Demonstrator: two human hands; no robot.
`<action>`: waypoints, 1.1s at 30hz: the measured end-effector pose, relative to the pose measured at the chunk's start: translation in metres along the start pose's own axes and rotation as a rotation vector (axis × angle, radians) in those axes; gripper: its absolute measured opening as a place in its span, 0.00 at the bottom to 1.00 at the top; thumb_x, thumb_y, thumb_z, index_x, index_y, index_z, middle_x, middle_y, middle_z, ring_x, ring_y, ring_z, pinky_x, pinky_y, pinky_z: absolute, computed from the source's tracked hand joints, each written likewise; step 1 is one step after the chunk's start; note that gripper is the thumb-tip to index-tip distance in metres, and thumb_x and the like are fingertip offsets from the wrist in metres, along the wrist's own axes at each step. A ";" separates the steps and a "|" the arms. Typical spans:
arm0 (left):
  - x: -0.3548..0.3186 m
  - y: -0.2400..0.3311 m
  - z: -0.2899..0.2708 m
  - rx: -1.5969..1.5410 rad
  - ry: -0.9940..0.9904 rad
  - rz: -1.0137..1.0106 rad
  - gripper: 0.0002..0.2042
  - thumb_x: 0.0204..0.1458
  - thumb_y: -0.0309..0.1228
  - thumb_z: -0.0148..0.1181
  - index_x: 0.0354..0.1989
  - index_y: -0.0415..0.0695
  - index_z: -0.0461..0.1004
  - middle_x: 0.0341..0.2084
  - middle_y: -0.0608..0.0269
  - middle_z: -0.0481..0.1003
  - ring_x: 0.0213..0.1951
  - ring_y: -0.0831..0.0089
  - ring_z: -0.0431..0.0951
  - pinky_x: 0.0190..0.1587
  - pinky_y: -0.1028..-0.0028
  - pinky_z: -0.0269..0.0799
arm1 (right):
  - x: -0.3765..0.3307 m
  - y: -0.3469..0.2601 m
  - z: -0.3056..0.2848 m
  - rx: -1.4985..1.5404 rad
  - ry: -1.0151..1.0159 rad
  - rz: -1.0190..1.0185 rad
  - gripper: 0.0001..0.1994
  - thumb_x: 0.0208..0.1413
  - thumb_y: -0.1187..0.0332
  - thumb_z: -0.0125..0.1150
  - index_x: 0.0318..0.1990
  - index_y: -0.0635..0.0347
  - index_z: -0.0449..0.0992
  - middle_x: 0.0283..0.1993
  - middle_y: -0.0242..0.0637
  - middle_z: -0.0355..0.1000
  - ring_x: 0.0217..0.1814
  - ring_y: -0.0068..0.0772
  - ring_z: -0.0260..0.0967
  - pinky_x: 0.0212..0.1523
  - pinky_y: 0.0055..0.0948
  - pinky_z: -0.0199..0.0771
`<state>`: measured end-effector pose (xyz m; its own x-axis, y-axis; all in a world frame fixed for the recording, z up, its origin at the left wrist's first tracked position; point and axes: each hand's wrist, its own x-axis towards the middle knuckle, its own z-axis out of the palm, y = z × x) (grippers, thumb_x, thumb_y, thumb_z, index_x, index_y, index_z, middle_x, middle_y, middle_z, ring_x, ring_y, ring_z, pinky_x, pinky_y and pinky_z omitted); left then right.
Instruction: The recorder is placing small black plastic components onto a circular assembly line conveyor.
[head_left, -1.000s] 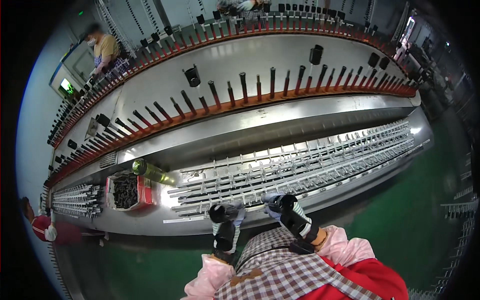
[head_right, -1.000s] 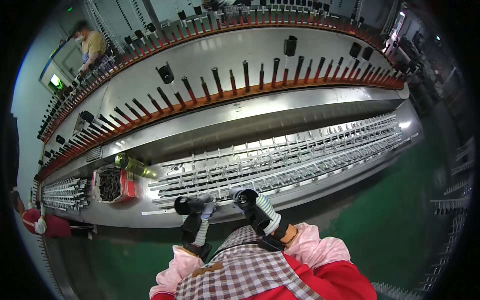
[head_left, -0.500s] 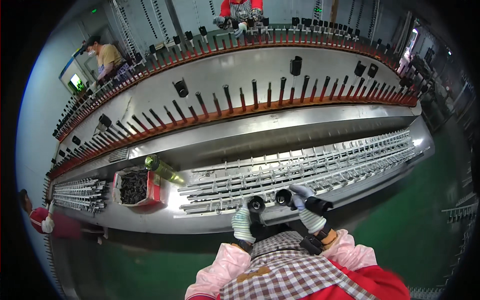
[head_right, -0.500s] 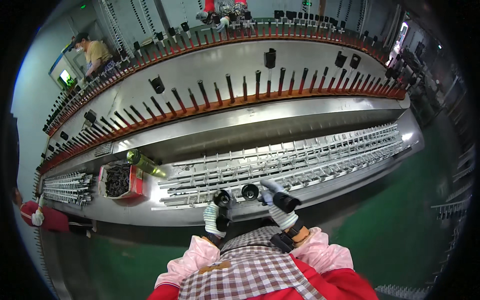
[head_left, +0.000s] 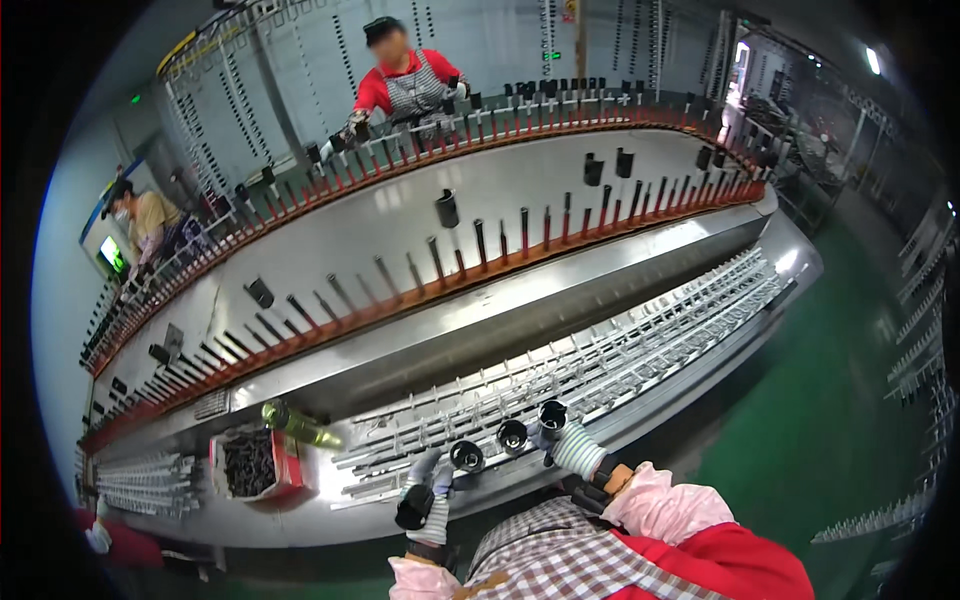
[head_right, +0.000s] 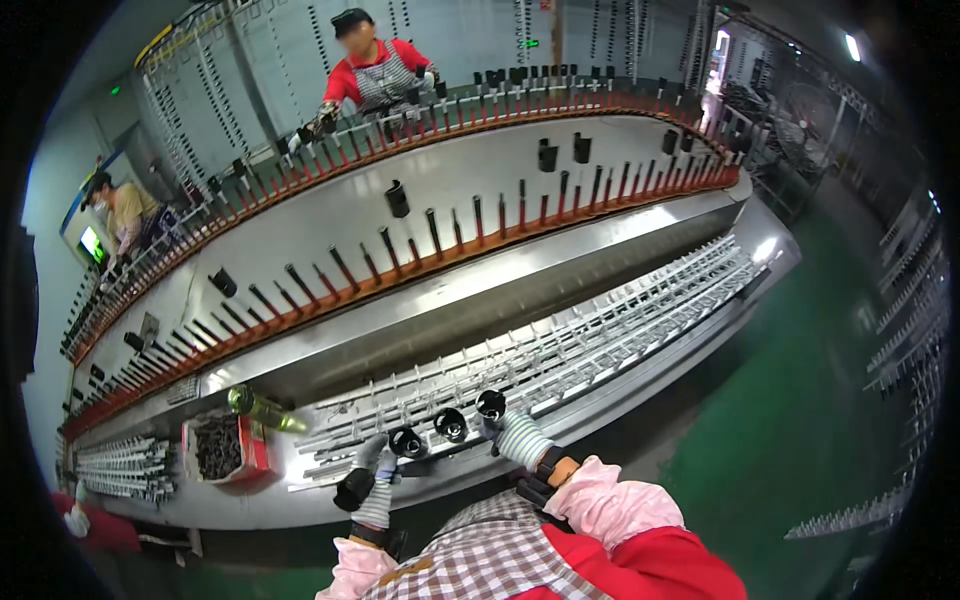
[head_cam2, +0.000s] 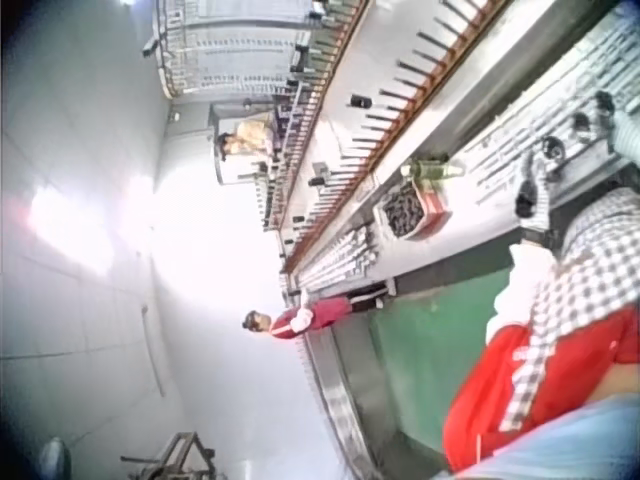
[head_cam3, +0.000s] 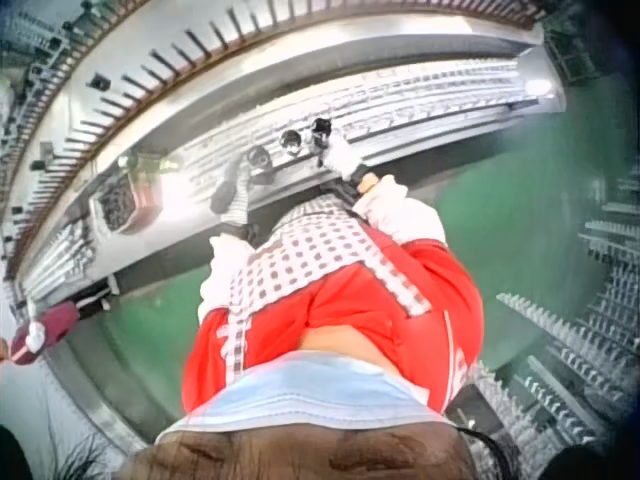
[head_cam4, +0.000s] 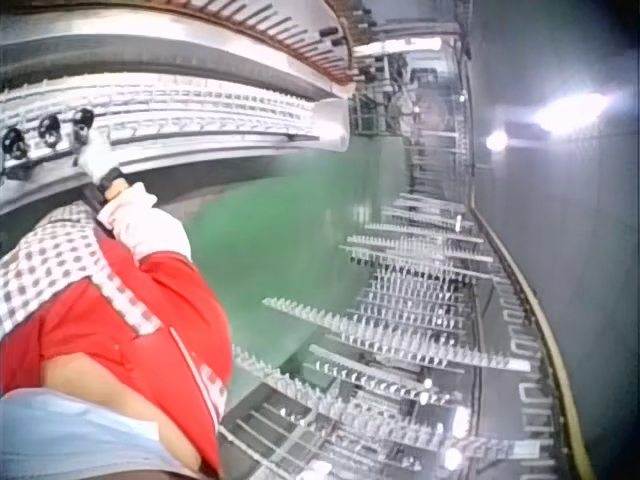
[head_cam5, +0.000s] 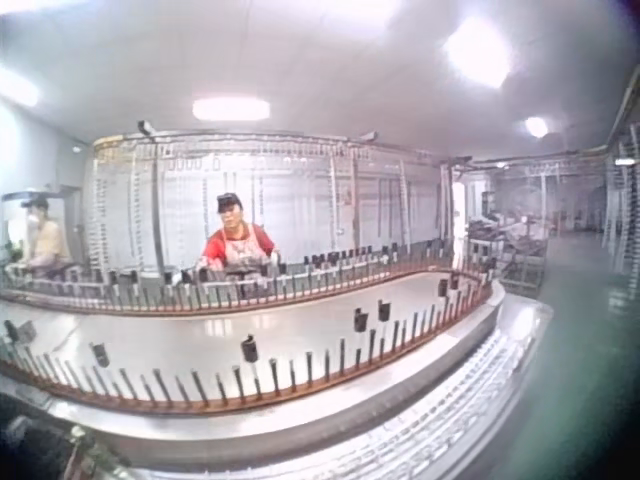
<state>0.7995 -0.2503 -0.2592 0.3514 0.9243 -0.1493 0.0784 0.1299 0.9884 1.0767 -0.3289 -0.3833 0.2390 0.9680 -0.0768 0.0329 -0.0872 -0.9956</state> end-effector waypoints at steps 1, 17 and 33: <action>0.009 -0.023 -0.013 -0.015 -0.072 -0.092 0.20 0.51 0.31 0.60 0.52 0.39 0.66 0.39 0.58 0.73 0.30 0.75 0.75 0.28 0.77 0.74 | 0.000 -0.008 0.008 -0.190 0.015 0.000 0.08 0.54 0.73 0.53 0.41 0.61 0.73 0.35 0.36 0.73 0.35 0.28 0.69 0.36 0.25 0.71; 0.008 0.082 -0.053 0.294 -0.301 -0.164 0.15 0.51 0.30 0.57 0.44 0.36 0.68 0.28 0.58 0.75 0.18 0.70 0.75 0.18 0.77 0.71 | -0.018 -0.083 -0.016 -0.595 0.005 0.201 0.16 0.53 0.56 0.54 0.35 0.62 0.75 0.25 0.49 0.73 0.26 0.43 0.73 0.31 0.38 0.72; 0.357 0.118 0.258 0.121 -0.029 0.072 0.25 0.55 0.35 0.53 0.61 0.48 0.54 0.32 0.57 0.73 0.22 0.70 0.74 0.19 0.74 0.70 | 0.044 -0.162 -0.290 -0.354 -0.126 -0.223 0.26 0.55 0.72 0.53 0.61 0.64 0.56 0.59 0.45 0.62 0.60 0.35 0.59 0.57 0.30 0.62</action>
<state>1.1754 0.0025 -0.2026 0.3872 0.9184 -0.0809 0.1636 0.0179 0.9864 1.3636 -0.3402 -0.2105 0.0688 0.9915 0.1106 0.4066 0.0733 -0.9107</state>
